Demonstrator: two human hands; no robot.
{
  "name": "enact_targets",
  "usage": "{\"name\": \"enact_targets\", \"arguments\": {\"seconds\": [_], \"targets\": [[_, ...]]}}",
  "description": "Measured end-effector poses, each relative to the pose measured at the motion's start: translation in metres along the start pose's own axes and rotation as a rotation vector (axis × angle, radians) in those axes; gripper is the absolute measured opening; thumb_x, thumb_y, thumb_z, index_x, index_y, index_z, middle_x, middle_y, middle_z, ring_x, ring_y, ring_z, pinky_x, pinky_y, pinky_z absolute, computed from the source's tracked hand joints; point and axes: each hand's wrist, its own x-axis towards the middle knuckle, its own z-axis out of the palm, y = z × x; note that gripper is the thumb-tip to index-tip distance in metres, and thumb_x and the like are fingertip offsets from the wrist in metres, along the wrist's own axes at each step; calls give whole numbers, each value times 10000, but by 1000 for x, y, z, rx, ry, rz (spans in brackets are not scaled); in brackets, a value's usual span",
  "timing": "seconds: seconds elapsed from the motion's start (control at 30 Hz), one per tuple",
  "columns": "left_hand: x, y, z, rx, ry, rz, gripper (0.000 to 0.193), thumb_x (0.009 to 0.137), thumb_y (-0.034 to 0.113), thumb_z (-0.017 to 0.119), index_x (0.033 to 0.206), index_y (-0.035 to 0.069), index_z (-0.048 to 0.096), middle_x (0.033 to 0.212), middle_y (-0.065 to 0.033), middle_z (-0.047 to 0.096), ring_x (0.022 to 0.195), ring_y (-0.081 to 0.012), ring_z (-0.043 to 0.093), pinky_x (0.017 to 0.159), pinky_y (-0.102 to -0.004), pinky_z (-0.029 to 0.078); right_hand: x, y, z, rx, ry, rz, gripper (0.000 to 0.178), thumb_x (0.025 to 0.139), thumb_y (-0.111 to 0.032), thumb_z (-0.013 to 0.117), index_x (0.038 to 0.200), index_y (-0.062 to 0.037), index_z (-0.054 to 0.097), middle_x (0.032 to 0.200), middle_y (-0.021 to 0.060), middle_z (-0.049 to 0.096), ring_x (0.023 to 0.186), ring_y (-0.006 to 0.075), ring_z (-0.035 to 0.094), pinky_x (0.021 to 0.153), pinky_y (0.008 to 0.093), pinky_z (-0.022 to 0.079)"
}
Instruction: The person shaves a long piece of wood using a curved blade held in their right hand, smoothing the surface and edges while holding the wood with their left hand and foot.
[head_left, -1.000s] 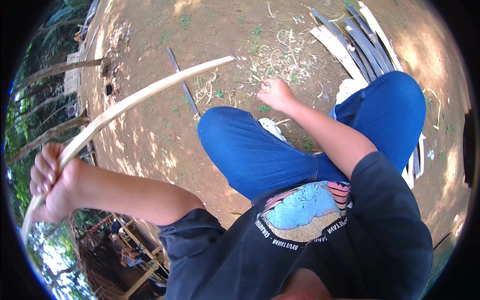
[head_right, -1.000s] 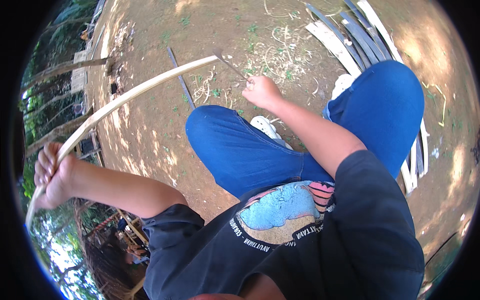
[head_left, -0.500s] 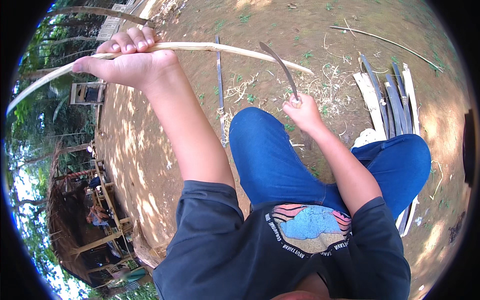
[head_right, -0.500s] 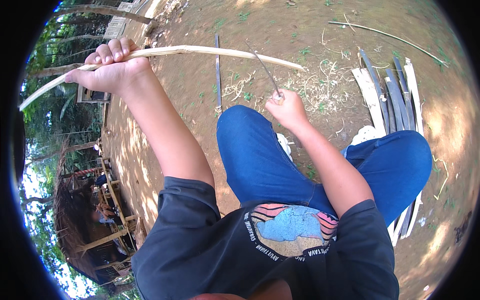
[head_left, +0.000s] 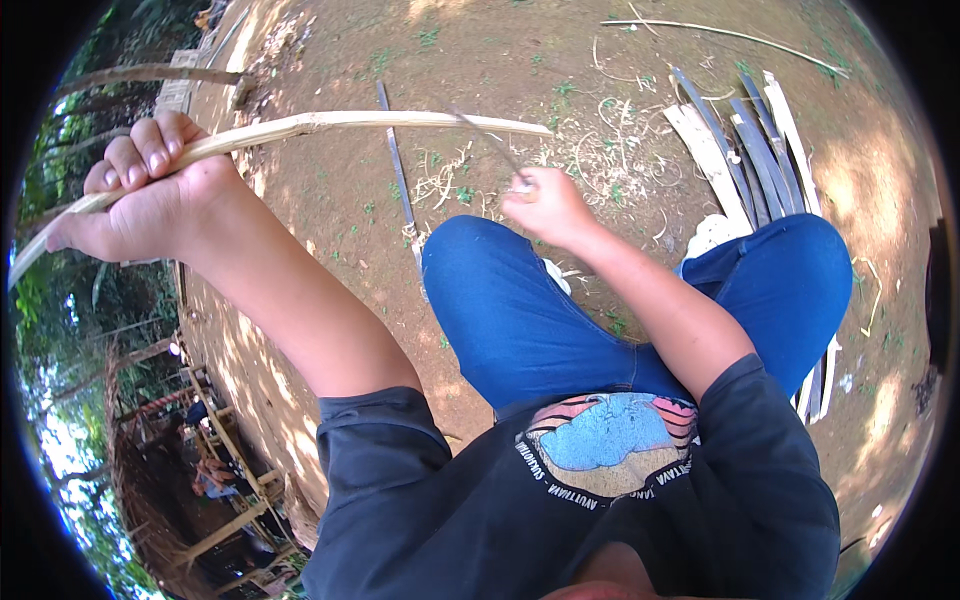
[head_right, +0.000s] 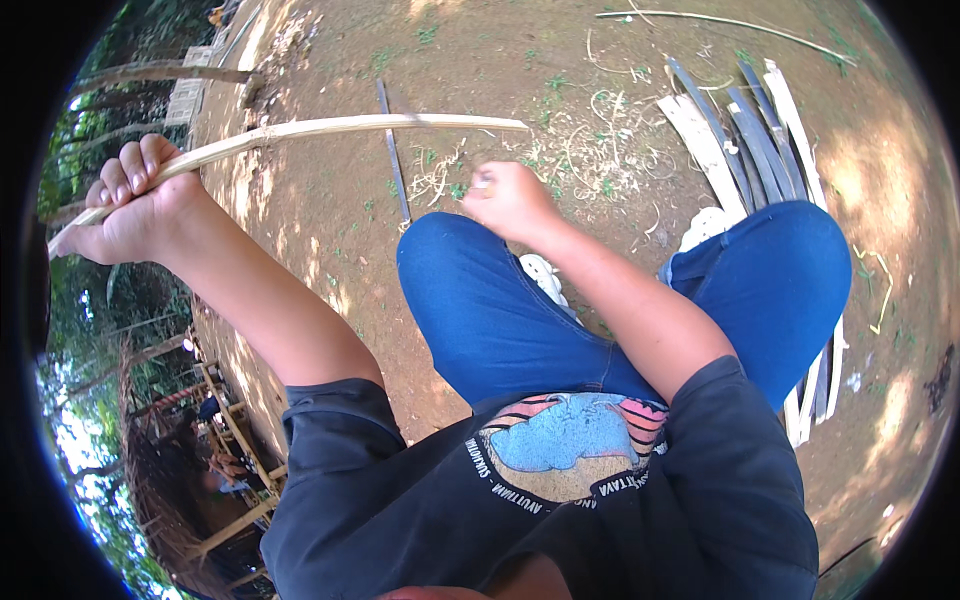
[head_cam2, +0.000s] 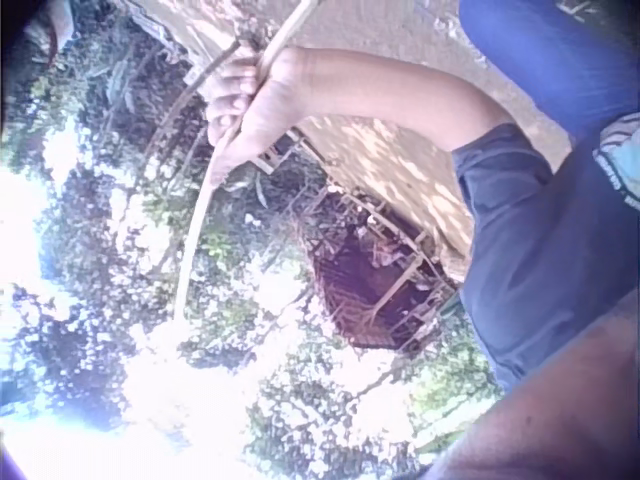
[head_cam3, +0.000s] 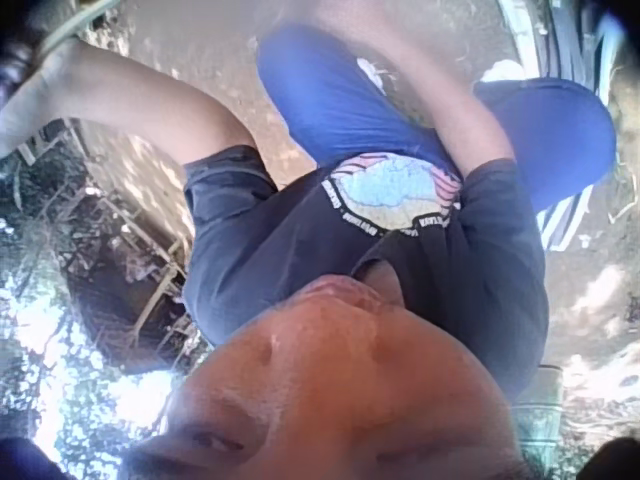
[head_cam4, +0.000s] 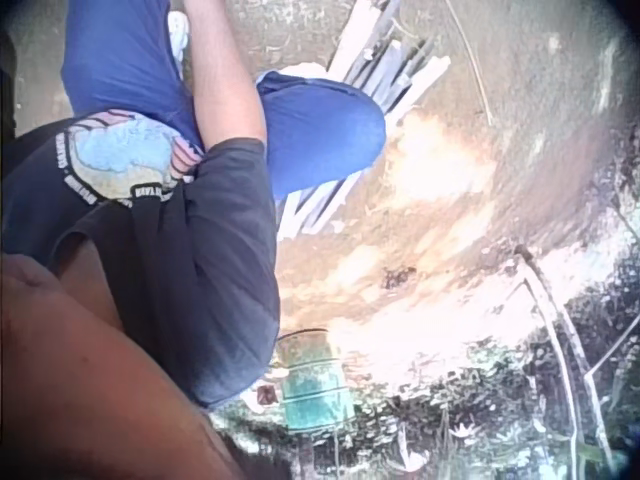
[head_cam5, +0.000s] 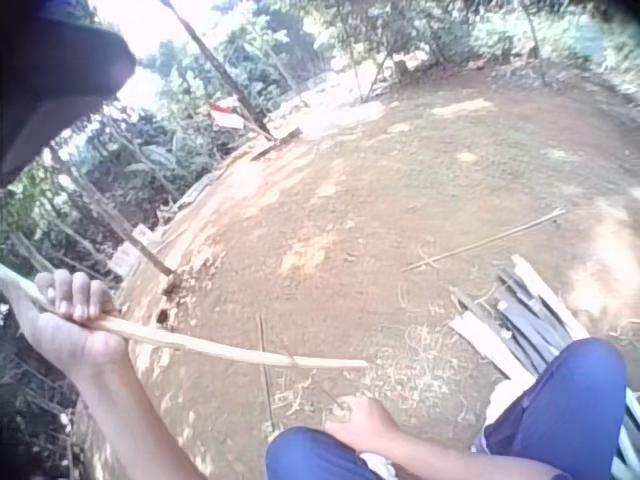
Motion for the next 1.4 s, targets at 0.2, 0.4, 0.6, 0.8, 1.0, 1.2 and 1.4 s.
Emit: {"name": "enact_targets", "arguments": {"seconds": [0.2,0.4,0.6,0.8,1.0,1.2,1.4], "targets": [[-5,1,17,-26,8,-8,747,867,796,221,510,156,366,418,23,326,333,-102,307,348,-225,253,3,32,-11,-30,41,-7,200,745,-207,680,706,-45,570,588,61,566,553,170,540,574,331,453],[-9,-15,-6,-27,51,-24,748,849,812,250,502,161,369,414,34,322,337,-88,299,345,-216,244,-9,5,3,37,134,-76,212,745,-220,677,710,-33,584,595,84,574,552,185,547,584,351,461],[11,6,-1,-82,-20,-77,744,836,824,256,513,165,373,407,33,319,335,-107,299,350,-240,227,0,28,-15,-35,61,-13,204,748,-235,653,793,-36,666,682,159,646,628,311,641,637,404,515],[22,-1,-30,7,8,-28,751,811,850,256,498,174,355,407,48,312,336,-108,292,360,-245,234,-8,6,-2,17,95,9,206,748,-215,668,807,-19,648,680,132,642,624,250,630,636,368,501],[61,41,-24,-83,-83,-24,715,852,799,229,485,192,314,393,58,308,323,-93,287,350,-243,241,11,76,-23,-35,48,200,244,768,-244,630,891,-41,686,755,118,677,696,248,677,694,386,552],[82,52,-41,-245,-35,-63,677,829,783,272,478,205,291,380,79,303,291,-69,262,306,-224,231,1,57,-14,-238,-125,251,322,768,-299,631,941,-34,689,923,175,693,832,304,673,812,413,536],[31,6,-73,-240,-196,2,778,768,890,223,491,169,321,420,40,302,335,-92,280,342,-224,227,2,119,-31,62,179,630,283,817,-268,620,911,-6,671,803,146,690,673,241,675,662,367,535]]}}
